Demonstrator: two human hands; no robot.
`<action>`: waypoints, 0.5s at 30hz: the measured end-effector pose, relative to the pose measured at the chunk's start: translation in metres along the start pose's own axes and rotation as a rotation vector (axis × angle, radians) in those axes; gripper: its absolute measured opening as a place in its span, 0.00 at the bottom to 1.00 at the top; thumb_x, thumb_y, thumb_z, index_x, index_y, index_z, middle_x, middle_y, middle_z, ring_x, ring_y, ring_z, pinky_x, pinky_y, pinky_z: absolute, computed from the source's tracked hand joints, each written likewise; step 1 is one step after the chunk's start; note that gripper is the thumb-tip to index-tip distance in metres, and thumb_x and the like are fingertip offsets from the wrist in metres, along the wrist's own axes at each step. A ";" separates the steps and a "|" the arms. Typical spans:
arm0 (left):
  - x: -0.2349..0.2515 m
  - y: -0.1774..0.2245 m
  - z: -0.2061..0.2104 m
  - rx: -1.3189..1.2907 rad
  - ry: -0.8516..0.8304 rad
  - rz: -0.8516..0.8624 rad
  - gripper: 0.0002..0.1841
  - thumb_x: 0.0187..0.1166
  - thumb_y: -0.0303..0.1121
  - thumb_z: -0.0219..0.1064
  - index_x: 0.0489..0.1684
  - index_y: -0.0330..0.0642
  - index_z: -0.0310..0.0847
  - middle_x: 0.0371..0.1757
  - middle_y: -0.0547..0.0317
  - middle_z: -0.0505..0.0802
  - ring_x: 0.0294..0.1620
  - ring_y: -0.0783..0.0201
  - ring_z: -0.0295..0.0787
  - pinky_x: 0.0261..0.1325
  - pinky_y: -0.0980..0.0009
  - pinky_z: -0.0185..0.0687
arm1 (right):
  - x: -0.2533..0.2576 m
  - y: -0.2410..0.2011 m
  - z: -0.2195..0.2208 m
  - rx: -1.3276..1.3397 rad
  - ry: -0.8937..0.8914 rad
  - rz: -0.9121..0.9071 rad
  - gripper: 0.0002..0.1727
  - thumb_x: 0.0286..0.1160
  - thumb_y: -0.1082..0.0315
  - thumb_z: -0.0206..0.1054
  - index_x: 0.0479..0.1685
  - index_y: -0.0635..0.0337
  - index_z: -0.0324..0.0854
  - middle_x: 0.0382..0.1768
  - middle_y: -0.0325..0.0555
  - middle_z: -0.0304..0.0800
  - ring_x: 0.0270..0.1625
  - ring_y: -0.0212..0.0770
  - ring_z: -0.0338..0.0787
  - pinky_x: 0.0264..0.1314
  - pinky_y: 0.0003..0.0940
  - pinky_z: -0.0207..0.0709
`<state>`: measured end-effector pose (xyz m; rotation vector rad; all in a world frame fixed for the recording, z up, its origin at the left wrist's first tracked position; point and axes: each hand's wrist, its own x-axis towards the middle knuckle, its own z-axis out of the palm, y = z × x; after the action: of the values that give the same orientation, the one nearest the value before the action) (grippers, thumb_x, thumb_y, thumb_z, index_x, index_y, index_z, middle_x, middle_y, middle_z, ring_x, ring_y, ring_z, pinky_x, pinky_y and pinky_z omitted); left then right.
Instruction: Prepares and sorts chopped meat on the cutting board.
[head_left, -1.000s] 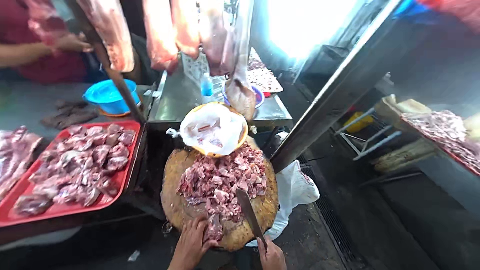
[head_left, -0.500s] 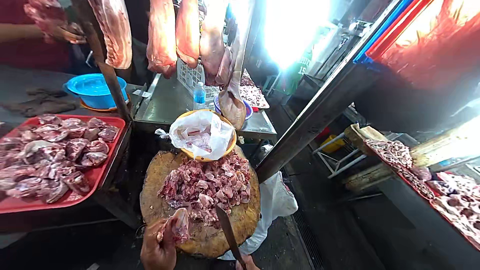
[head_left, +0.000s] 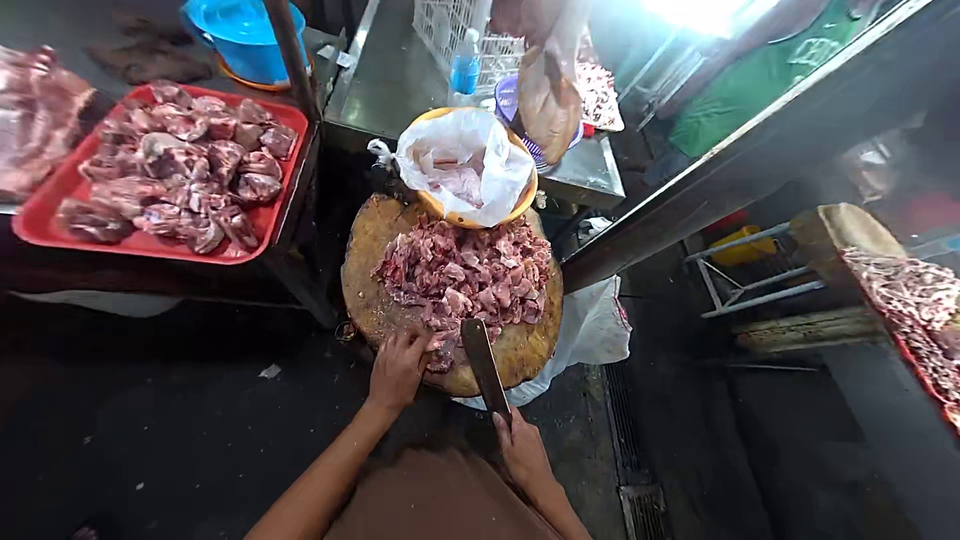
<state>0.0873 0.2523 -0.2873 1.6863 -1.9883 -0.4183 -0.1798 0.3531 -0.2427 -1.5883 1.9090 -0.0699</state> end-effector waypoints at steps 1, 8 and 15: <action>-0.007 -0.001 0.000 0.002 0.049 -0.004 0.18 0.84 0.46 0.63 0.67 0.54 0.87 0.65 0.46 0.90 0.67 0.42 0.86 0.69 0.42 0.80 | 0.001 -0.001 -0.001 -0.007 0.006 -0.013 0.28 0.90 0.42 0.50 0.60 0.56 0.83 0.32 0.50 0.92 0.39 0.51 0.95 0.47 0.55 0.87; -0.016 0.016 -0.008 -0.058 0.099 0.077 0.19 0.83 0.37 0.65 0.63 0.34 0.87 0.59 0.30 0.89 0.63 0.28 0.85 0.69 0.34 0.77 | 0.009 -0.029 -0.031 0.058 0.008 -0.141 0.28 0.93 0.43 0.46 0.63 0.56 0.81 0.44 0.56 0.93 0.51 0.57 0.94 0.56 0.60 0.86; -0.035 0.004 0.011 -0.255 0.310 0.089 0.20 0.83 0.41 0.68 0.58 0.30 0.86 0.60 0.34 0.89 0.67 0.42 0.86 0.76 0.52 0.78 | 0.007 -0.096 -0.049 0.365 0.742 -0.645 0.16 0.89 0.59 0.60 0.57 0.64 0.84 0.37 0.45 0.93 0.36 0.33 0.93 0.41 0.31 0.91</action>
<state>0.0812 0.2864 -0.3005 1.4046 -1.6987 -0.3392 -0.1215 0.3036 -0.1659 -1.9943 1.6167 -1.3551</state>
